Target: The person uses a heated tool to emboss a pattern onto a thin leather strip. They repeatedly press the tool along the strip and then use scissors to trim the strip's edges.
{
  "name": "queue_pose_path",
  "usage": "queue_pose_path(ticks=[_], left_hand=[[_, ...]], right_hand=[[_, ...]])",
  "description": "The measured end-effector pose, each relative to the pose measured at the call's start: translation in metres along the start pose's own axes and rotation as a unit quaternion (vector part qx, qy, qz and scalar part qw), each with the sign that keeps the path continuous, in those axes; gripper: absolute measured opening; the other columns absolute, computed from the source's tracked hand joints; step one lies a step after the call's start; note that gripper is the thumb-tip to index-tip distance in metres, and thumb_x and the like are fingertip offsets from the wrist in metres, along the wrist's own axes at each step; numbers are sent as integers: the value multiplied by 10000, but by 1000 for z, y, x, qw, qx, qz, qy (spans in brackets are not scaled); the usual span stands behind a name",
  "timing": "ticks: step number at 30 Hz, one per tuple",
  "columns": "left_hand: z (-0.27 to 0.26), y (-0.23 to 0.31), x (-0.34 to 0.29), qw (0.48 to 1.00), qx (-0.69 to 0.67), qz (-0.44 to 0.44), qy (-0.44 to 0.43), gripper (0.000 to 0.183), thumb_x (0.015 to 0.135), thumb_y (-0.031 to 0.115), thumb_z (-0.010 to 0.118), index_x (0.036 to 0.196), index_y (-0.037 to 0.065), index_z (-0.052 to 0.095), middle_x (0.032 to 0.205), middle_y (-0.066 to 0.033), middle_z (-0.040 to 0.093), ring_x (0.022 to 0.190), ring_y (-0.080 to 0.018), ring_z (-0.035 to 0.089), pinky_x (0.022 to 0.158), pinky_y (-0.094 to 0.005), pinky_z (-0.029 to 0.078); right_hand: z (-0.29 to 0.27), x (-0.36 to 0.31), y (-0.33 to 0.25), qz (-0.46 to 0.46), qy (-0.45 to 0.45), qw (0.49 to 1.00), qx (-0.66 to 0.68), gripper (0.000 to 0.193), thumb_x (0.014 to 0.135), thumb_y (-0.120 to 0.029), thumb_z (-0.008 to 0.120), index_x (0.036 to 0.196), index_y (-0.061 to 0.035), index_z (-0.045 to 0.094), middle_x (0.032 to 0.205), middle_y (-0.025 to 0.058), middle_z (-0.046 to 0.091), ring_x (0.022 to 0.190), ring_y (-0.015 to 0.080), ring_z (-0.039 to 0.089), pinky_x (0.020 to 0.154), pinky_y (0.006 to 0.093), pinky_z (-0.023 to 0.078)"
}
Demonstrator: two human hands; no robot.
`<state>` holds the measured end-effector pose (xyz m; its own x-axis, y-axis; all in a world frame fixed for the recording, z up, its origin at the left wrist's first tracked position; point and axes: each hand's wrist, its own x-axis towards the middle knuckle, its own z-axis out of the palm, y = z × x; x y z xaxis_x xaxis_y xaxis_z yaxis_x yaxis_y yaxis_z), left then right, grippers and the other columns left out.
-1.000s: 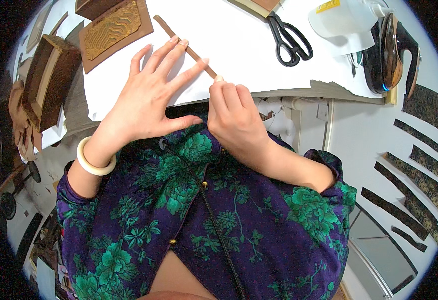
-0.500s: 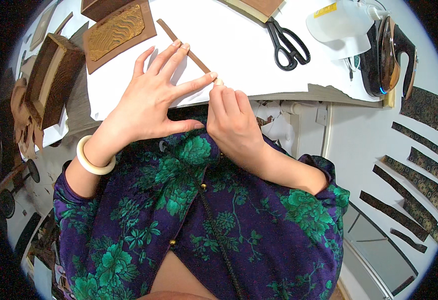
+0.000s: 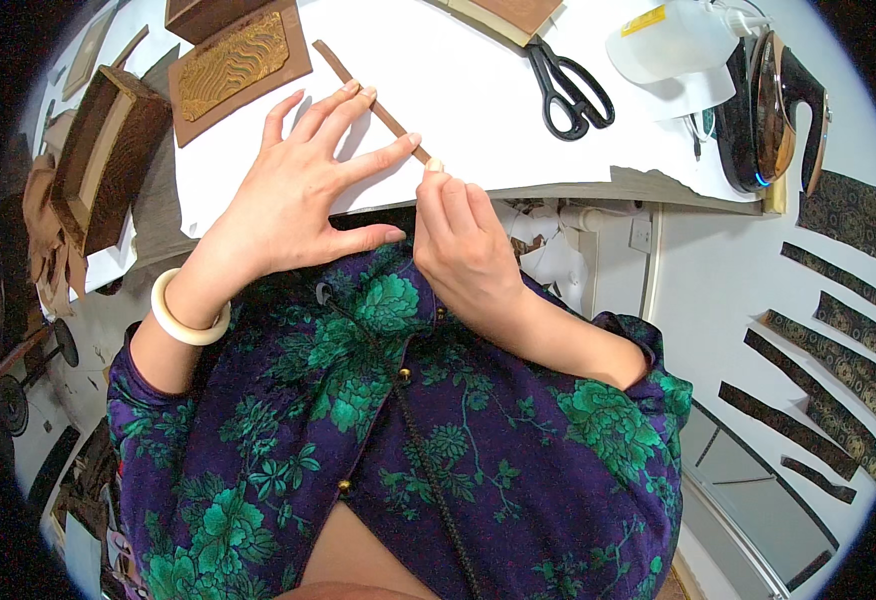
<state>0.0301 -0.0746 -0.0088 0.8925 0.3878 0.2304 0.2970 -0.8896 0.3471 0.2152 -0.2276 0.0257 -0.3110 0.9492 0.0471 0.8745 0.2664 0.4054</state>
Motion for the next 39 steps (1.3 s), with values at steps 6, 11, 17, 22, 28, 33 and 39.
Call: queue_pose_path(ticks=[6,11,17,22,28,33,39], left_hand=[[0,1,0,1000,1,0,-1,841,893,728,764,1604,303,619,1670,-280,483,1609,-417,409,1316,-670,230],[3,4,1,1000,6,-15,-6,852,888,734,762,1612,313,612,1661,-295,480,1607,-439,399,1311,-669,240],[3,7,1,1000,8,7,4,848,885,736,765,1622,349,604,1631,-326,481,1591,-481,393,1296,-668,262],[3,6,0,1000,11,17,7,845,880,754,762,1620,376,605,1614,-335,486,1582,-486,399,1288,-668,276],[-3,5,1,999,28,27,-8,861,876,782,741,1617,365,602,1611,-352,490,1576,-510,394,1282,-678,282],[-18,-8,5,993,48,55,-88,873,877,892,651,1618,436,590,1667,-304,473,1654,-540,260,1325,-718,179],[-25,-41,15,989,70,76,-105,913,885,951,580,1651,457,545,1684,-342,442,1657,-536,257,1327,-711,147]], right_hand=[[2,-1,-1,2,1,1000,-6,531,883,-100,651,1334,181,675,1130,144,616,1034,247,627,932,348,529],[2,-2,-1,4,-3,1000,-2,532,884,-102,649,1336,176,678,1148,148,626,1052,252,632,949,350,528],[1,-2,-2,4,-2,1000,2,552,872,-112,648,1328,197,677,1158,166,633,1053,259,626,955,352,526],[5,-5,-3,28,5,998,51,532,881,-84,659,1350,165,671,1156,147,632,1065,269,638,964,376,525],[-2,0,33,109,45,942,315,469,870,-29,721,1339,0,719,1171,122,657,1041,325,643,934,473,497],[-26,51,103,223,209,909,283,317,931,16,736,1241,-26,790,1045,122,705,931,326,683,849,432,537],[-51,190,225,203,361,879,238,169,982,-148,720,1043,-18,810,952,167,752,836,341,741,800,440,580]])
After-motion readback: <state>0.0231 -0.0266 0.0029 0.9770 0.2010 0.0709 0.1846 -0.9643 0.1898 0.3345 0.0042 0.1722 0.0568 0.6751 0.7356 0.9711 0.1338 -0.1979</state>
